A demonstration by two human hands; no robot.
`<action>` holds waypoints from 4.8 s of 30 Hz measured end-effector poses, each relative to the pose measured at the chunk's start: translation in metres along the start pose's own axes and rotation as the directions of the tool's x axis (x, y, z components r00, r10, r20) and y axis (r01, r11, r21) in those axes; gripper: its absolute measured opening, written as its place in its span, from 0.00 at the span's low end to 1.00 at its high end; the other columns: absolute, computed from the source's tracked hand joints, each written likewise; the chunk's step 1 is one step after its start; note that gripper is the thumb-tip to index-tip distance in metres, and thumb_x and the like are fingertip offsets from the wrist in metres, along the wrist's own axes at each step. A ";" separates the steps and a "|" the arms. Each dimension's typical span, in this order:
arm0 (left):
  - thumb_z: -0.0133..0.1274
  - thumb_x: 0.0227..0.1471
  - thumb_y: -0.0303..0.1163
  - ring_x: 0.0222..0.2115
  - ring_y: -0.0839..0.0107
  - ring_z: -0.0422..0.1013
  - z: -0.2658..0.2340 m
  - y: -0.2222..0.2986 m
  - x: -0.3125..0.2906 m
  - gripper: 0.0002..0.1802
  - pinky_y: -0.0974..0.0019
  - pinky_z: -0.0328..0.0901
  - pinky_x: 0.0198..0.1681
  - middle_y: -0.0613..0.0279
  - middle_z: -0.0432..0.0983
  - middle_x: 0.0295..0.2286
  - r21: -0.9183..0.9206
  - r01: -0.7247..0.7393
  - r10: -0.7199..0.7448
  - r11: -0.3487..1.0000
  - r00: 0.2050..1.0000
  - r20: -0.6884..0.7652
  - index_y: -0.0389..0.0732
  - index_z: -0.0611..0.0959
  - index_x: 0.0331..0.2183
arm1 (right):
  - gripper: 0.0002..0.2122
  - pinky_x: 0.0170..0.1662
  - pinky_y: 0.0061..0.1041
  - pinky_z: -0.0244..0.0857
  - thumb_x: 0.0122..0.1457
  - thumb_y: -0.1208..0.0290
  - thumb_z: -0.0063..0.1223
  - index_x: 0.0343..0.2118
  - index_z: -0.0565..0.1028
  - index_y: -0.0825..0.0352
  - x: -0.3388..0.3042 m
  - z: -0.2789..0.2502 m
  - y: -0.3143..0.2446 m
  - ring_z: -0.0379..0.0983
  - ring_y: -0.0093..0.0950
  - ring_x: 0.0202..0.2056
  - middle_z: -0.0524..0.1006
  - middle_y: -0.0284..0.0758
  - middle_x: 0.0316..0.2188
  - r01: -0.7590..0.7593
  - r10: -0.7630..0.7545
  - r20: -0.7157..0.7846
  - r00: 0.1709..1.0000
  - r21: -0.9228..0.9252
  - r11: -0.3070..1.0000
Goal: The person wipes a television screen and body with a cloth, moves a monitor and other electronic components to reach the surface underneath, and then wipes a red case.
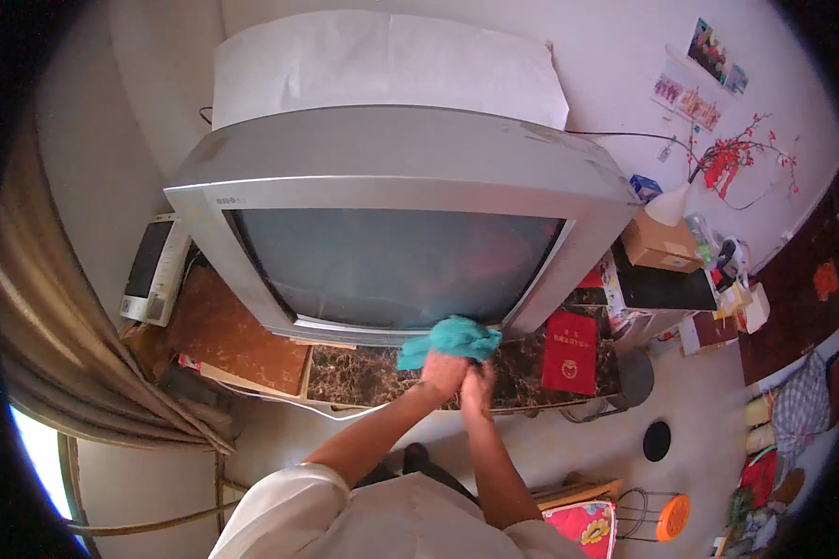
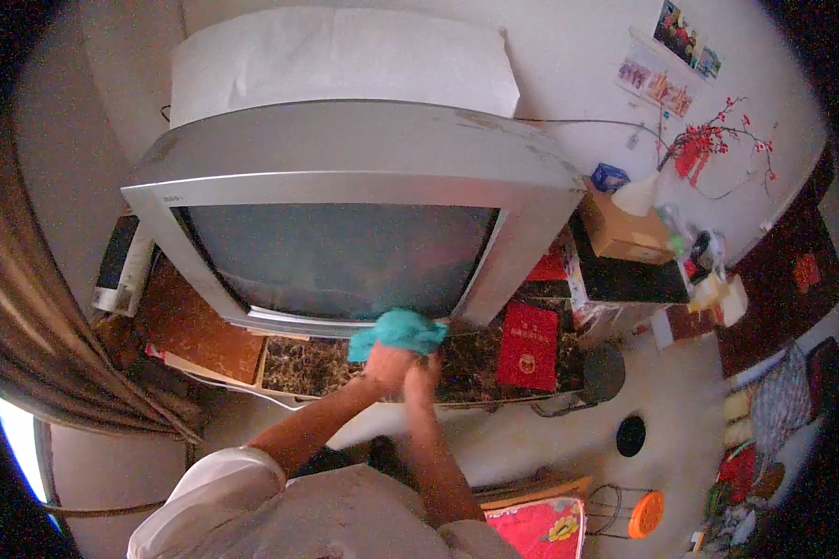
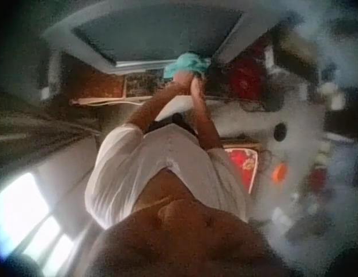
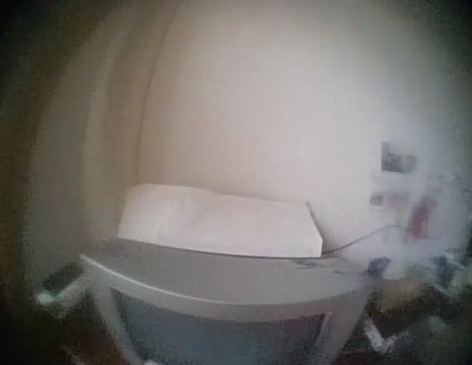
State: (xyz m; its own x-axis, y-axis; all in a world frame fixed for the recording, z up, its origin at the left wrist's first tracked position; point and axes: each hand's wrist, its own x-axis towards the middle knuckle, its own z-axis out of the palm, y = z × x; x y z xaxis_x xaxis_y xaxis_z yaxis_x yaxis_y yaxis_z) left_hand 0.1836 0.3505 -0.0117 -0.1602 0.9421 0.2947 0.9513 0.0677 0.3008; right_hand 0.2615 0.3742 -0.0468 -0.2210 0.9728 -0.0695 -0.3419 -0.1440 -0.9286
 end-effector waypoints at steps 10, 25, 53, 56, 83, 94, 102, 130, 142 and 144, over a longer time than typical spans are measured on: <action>0.50 0.41 0.36 0.42 0.57 0.67 -0.015 0.014 0.012 0.18 0.56 0.61 0.44 0.57 0.72 0.38 0.133 0.020 -0.026 0.991 0.999 0.038 0.43 0.77 0.38 | 0.14 0.48 0.27 0.58 0.53 0.74 0.43 0.44 0.69 0.67 0.008 -0.004 -0.026 0.63 0.27 0.44 0.70 0.35 0.42 -0.095 0.086 -0.055 0.995 -0.189 0.977; 0.47 0.46 0.40 0.33 0.47 0.70 -0.086 0.062 0.083 0.17 0.52 0.65 0.36 0.44 0.74 0.32 -0.370 0.151 -0.083 0.916 0.978 0.194 0.39 0.77 0.35 | 0.13 0.45 0.25 0.59 0.54 0.69 0.46 0.40 0.72 0.69 0.043 0.007 -0.112 0.66 0.25 0.40 0.72 0.34 0.39 0.010 0.002 -0.245 0.970 0.047 0.999; 0.42 0.43 0.17 0.38 0.69 0.66 -0.075 -0.107 -0.065 0.17 0.67 0.62 0.42 0.59 0.70 0.37 -0.915 0.084 -0.785 0.394 0.548 -0.288 0.34 0.73 0.39 | 0.13 0.38 0.24 0.66 0.53 0.72 0.50 0.43 0.71 0.67 -0.018 0.155 -0.011 0.72 0.25 0.33 0.75 0.35 0.35 0.385 -0.111 0.719 0.687 -0.230 0.894; 0.42 0.40 0.16 0.42 0.63 0.66 -0.103 -0.085 -0.070 0.20 0.64 0.60 0.47 0.55 0.71 0.37 -0.804 0.170 -0.704 0.569 0.605 -0.371 0.36 0.74 0.39 | 0.12 0.33 0.18 0.64 0.51 0.74 0.52 0.39 0.72 0.68 -0.024 0.152 -0.030 0.67 0.17 0.28 0.72 0.28 0.28 -0.002 0.138 0.545 0.827 -0.242 0.970; 0.43 0.43 0.35 0.45 0.50 0.65 -0.220 -0.133 -0.151 0.27 0.51 0.56 0.53 0.46 0.69 0.45 -0.548 -0.506 -0.626 -0.666 0.779 0.042 0.33 0.70 0.47 | 0.22 0.38 0.23 0.59 0.59 0.50 0.38 0.44 0.71 0.65 -0.046 0.200 -0.030 0.68 0.24 0.38 0.74 0.33 0.38 -0.045 0.477 0.675 0.562 -0.551 0.833; 0.57 0.45 0.33 0.34 0.68 0.72 -0.217 -0.143 -0.227 0.21 0.64 0.68 0.39 0.60 0.74 0.36 -0.951 -0.031 -0.809 -0.309 0.534 0.245 0.36 0.74 0.42 | 0.06 0.43 0.20 0.61 0.55 0.74 0.48 0.35 0.72 0.67 -0.079 0.223 -0.048 0.70 0.22 0.36 0.74 0.31 0.35 -0.463 0.391 0.800 0.456 -0.162 0.872; 0.49 0.49 0.54 0.37 0.69 0.68 -0.192 -0.172 -0.255 0.33 0.64 0.65 0.39 0.59 0.71 0.38 -0.933 0.323 -0.890 -0.156 0.364 0.275 0.39 0.67 0.49 | 0.11 0.42 0.21 0.56 0.57 0.61 0.46 0.31 0.72 0.64 -0.112 0.264 -0.050 0.63 0.20 0.34 0.70 0.27 0.29 -0.166 0.289 0.797 0.530 -0.237 0.957; 0.54 0.49 0.39 0.50 0.58 0.60 -0.192 -0.257 -0.277 0.42 0.50 0.58 0.50 0.58 0.57 0.52 -0.816 0.037 -0.674 -0.577 0.542 0.501 0.55 0.48 0.58 | 0.10 0.35 0.16 0.60 0.59 0.67 0.46 0.39 0.73 0.67 -0.154 0.291 -0.052 0.64 0.14 0.32 0.72 0.25 0.33 0.199 0.182 0.824 0.536 -0.333 0.922; 0.55 0.38 0.17 0.34 0.73 0.69 -0.227 -0.301 -0.325 0.24 0.69 0.64 0.41 0.61 0.73 0.31 -0.962 0.272 -0.757 0.026 0.634 0.159 0.35 0.73 0.42 | 0.09 0.51 0.27 0.55 0.56 0.70 0.48 0.34 0.74 0.71 -0.142 0.268 -0.025 0.63 0.32 0.47 0.67 0.40 0.46 0.641 -0.242 0.727 0.643 -0.339 0.689; 0.55 0.38 0.19 0.34 0.72 0.69 -0.239 -0.311 -0.335 0.21 0.70 0.64 0.39 0.58 0.74 0.31 -0.804 0.463 -0.780 0.373 0.626 -0.001 0.35 0.74 0.40 | 0.11 0.51 0.25 0.56 0.57 0.70 0.47 0.37 0.73 0.72 -0.143 0.264 -0.020 0.63 0.28 0.48 0.67 0.38 0.48 0.414 -0.079 0.709 0.701 -0.314 0.854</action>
State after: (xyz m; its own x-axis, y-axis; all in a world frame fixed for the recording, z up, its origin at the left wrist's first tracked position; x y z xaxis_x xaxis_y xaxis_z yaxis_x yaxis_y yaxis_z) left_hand -0.1214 -0.0644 0.0135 -0.8421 0.5370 -0.0493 0.0686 0.1973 0.9780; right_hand 0.0592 0.1900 0.0781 -0.7754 0.5645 0.2829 -0.0963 0.3370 -0.9366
